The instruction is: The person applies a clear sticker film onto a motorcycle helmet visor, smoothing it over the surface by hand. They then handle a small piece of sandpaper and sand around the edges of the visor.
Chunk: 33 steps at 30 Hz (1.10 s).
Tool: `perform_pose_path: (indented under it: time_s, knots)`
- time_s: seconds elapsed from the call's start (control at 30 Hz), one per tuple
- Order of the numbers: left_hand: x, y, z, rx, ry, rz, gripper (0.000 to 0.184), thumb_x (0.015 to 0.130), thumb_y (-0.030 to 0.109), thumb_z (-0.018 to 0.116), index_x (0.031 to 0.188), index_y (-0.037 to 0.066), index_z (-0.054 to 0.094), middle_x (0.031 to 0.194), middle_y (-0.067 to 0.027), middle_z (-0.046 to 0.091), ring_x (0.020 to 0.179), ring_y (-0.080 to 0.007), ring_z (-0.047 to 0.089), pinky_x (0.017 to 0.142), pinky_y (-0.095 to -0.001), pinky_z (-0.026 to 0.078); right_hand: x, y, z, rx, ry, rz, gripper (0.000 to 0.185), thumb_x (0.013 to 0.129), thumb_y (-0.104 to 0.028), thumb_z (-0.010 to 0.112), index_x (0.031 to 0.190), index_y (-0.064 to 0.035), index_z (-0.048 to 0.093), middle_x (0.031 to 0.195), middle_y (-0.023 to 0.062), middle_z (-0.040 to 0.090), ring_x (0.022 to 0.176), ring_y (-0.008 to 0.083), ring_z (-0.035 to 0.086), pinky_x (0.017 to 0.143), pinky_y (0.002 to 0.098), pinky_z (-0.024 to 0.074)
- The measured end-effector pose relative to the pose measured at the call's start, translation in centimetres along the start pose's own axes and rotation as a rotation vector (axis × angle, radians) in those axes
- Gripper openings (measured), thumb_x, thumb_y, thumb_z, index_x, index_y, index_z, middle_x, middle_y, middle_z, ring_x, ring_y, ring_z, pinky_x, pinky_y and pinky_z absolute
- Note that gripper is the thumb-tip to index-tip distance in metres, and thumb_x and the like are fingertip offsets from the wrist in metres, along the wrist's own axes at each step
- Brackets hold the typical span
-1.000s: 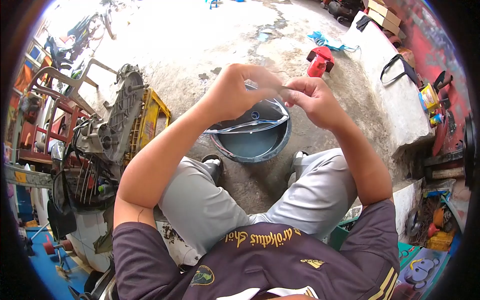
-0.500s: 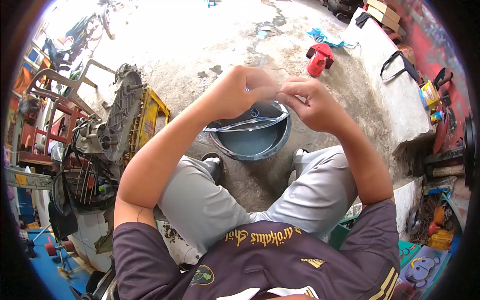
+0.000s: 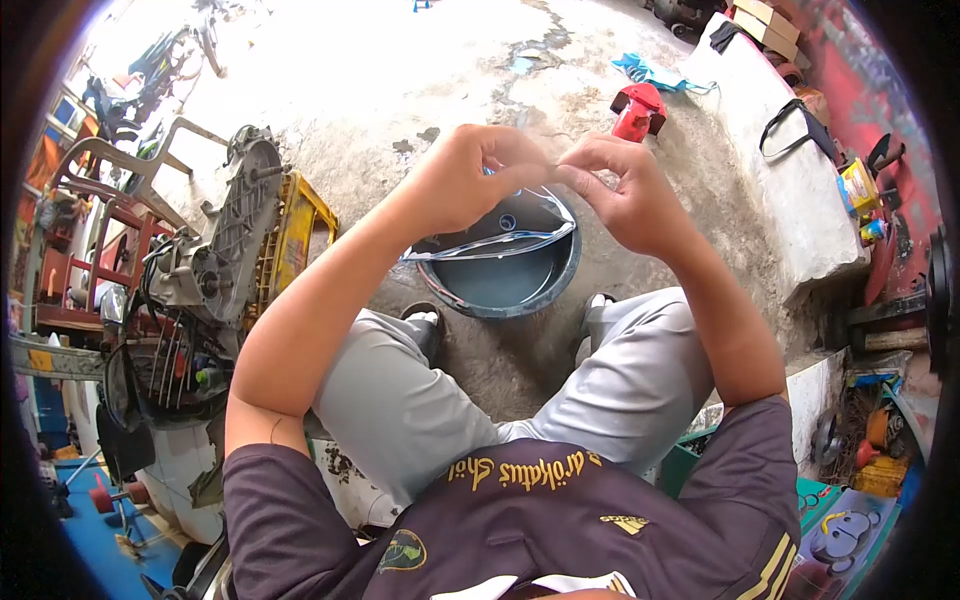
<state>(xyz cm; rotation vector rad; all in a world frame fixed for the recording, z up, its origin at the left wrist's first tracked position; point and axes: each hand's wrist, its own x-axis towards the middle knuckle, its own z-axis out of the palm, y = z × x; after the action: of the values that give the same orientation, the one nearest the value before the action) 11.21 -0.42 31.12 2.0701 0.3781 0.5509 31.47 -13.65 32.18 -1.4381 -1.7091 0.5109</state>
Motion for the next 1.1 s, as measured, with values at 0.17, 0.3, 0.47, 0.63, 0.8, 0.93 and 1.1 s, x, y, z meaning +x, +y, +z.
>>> perform_pose_path:
  time_s: [0.17,0.3,0.47,0.63,0.8,0.93,1.1]
  knots:
    - [0.1,-0.6,-0.4,-0.092,-0.088,-0.048,0.022,0.102,0.015,0.072,0.116,-0.001,0.074,0.102,-0.0066,0.078,0.099,-0.0129,0.072,0.093,-0.0305,0.054,0.0,0.8,0.1,0.085,-0.031,-0.001,0.017,0.100,-0.013,0.071,0.104,0.0021,0.077,0.092,0.0099,0.074,0.086,0.0158,0.067,0.080,0.0339,0.0520]
    - [-0.1,-1.3,-0.3,-0.389,-0.155,-0.090,0.027,0.104,0.020,0.072,0.120,-0.002,0.071,0.107,-0.0062,0.076,0.101,-0.0131,0.071,0.095,-0.0302,0.054,-0.1,1.3,-0.1,0.347,-0.131,0.126,0.019,0.103,-0.016,0.070,0.109,0.0011,0.075,0.092,0.0042,0.072,0.087,0.0108,0.064,0.079,0.0293,0.0507]
    - [0.1,-1.6,-0.6,-0.412,-0.134,-0.104,0.025,0.105,0.019,0.072,0.120,0.000,0.070,0.108,-0.0051,0.074,0.100,-0.0127,0.069,0.096,-0.0304,0.054,0.0,0.5,-0.3,0.352,-0.105,0.152,0.020,0.104,-0.017,0.070,0.111,0.0013,0.074,0.091,0.0021,0.071,0.087,0.0093,0.063,0.078,0.0280,0.0509]
    - [0.1,-0.9,-0.7,-0.409,-0.145,-0.129,0.023,0.104,0.020,0.072,0.119,0.001,0.071,0.107,-0.0038,0.074,0.101,-0.0126,0.069,0.097,-0.0310,0.052,0.0,1.0,-0.5,0.345,-0.128,0.139,0.020,0.105,-0.018,0.069,0.111,0.0009,0.073,0.091,0.0017,0.071,0.088,0.0084,0.064,0.081,0.0278,0.0519]
    - [-0.5,-0.9,-0.5,-0.409,-0.181,-0.120,0.024,0.104,0.021,0.073,0.119,0.002,0.071,0.111,-0.0028,0.072,0.107,-0.0116,0.065,0.099,-0.0314,0.050,-0.1,1.7,-0.8,0.559,-0.271,0.223,0.021,0.107,-0.020,0.067,0.113,-0.0005,0.071,0.094,0.0017,0.071,0.091,0.0098,0.066,0.087,0.0278,0.0530]
    - [-0.6,-0.8,-0.2,-0.492,-0.156,-0.077,0.023,0.104,0.021,0.074,0.118,0.003,0.072,0.112,-0.0024,0.072,0.108,-0.0114,0.064,0.098,-0.0310,0.050,-0.2,1.3,-0.4,0.627,-0.213,0.251,0.022,0.107,-0.022,0.067,0.113,-0.0013,0.071,0.092,0.0012,0.071,0.090,0.0095,0.066,0.086,0.0274,0.0529]
    - [-0.3,-0.1,0.0,-0.505,-0.063,-0.068,0.023,0.099,0.020,0.079,0.115,0.003,0.076,0.105,-0.0018,0.075,0.099,-0.0114,0.065,0.095,-0.0316,0.051,0.1,1.6,-0.2,0.604,-0.118,0.210,0.023,0.108,-0.023,0.065,0.111,-0.0011,0.071,0.091,0.0006,0.069,0.087,0.0088,0.063,0.082,0.0263,0.0512]
